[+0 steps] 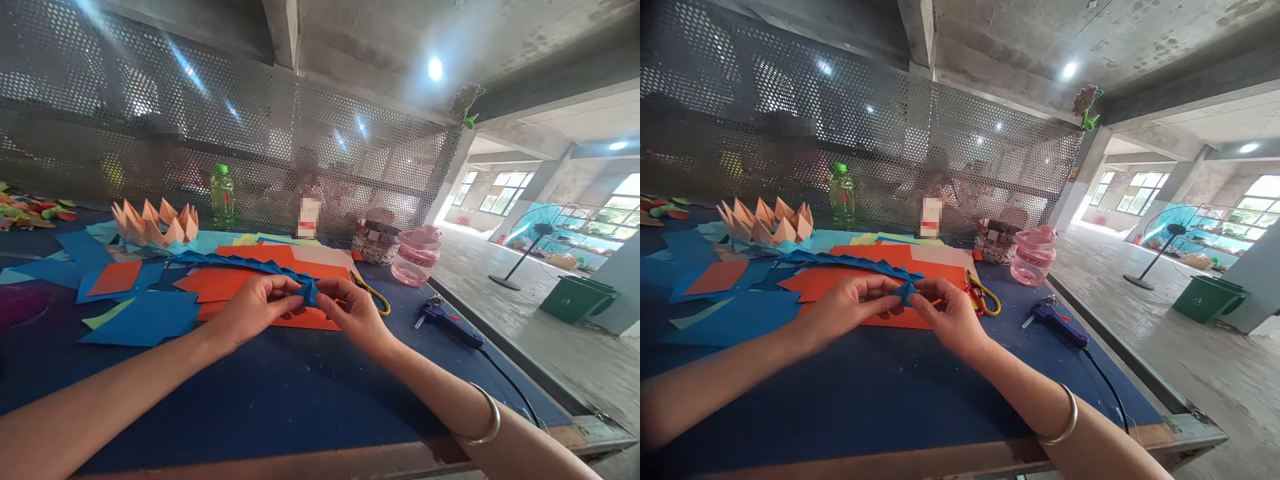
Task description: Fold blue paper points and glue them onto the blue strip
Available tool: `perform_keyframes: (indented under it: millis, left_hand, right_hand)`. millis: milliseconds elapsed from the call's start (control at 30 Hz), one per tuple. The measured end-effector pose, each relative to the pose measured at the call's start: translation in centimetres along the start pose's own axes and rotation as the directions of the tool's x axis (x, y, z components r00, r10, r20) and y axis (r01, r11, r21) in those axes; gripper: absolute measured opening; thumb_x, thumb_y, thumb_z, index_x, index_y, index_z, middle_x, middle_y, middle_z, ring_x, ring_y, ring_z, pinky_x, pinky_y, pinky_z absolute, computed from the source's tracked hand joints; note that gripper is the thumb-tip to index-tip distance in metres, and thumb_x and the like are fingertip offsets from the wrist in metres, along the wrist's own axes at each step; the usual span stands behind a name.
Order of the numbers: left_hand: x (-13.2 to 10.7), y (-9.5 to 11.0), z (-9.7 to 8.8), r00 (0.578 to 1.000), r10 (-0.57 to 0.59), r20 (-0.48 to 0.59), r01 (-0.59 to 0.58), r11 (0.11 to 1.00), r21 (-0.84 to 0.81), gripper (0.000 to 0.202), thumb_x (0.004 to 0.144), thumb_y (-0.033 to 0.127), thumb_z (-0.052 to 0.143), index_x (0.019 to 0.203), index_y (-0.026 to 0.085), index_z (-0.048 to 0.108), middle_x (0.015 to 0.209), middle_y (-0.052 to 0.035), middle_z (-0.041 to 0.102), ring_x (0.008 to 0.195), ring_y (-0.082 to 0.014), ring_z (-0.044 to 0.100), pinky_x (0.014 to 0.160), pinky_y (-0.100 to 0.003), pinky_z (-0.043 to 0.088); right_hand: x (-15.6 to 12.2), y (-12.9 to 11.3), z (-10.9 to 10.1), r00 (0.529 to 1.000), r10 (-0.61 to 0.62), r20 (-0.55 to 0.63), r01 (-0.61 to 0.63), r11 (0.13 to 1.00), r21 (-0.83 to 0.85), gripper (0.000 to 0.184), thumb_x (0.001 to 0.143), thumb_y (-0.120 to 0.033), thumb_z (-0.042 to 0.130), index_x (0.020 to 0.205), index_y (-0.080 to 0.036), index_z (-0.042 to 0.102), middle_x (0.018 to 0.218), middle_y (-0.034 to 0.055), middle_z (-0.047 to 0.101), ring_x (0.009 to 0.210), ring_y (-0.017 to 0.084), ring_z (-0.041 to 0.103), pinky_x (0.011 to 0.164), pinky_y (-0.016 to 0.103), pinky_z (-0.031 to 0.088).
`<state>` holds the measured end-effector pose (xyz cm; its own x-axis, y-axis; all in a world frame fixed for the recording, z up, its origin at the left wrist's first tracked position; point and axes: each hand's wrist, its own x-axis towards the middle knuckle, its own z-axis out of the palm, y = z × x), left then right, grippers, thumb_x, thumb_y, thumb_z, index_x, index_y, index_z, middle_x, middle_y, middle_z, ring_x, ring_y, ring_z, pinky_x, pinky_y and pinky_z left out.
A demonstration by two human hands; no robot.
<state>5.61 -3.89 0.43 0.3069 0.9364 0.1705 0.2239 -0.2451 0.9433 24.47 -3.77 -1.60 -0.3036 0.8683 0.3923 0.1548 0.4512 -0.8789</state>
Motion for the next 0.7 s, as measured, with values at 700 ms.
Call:
perform_keyframes:
  millis: [700]
  left_hand:
    - [0.1,-0.4,0.0,0.998,-0.06,-0.01,0.059,0.998,-0.024,0.026,0.067,0.037,0.072,0.083,0.017,0.068,0.074,-0.0021,0.071,0.074,-0.0173,0.065,0.067,-0.026,0.049]
  right_hand:
    - [0.1,0.7,0.0,0.992,-0.112,-0.06,0.103,0.984,-0.147,0.011,0.08,-0.025,0.061,0.089,-0.019,0.057,0.078,0.0004,0.062,0.071,0.013,0.058,0.068,0.026,0.048]
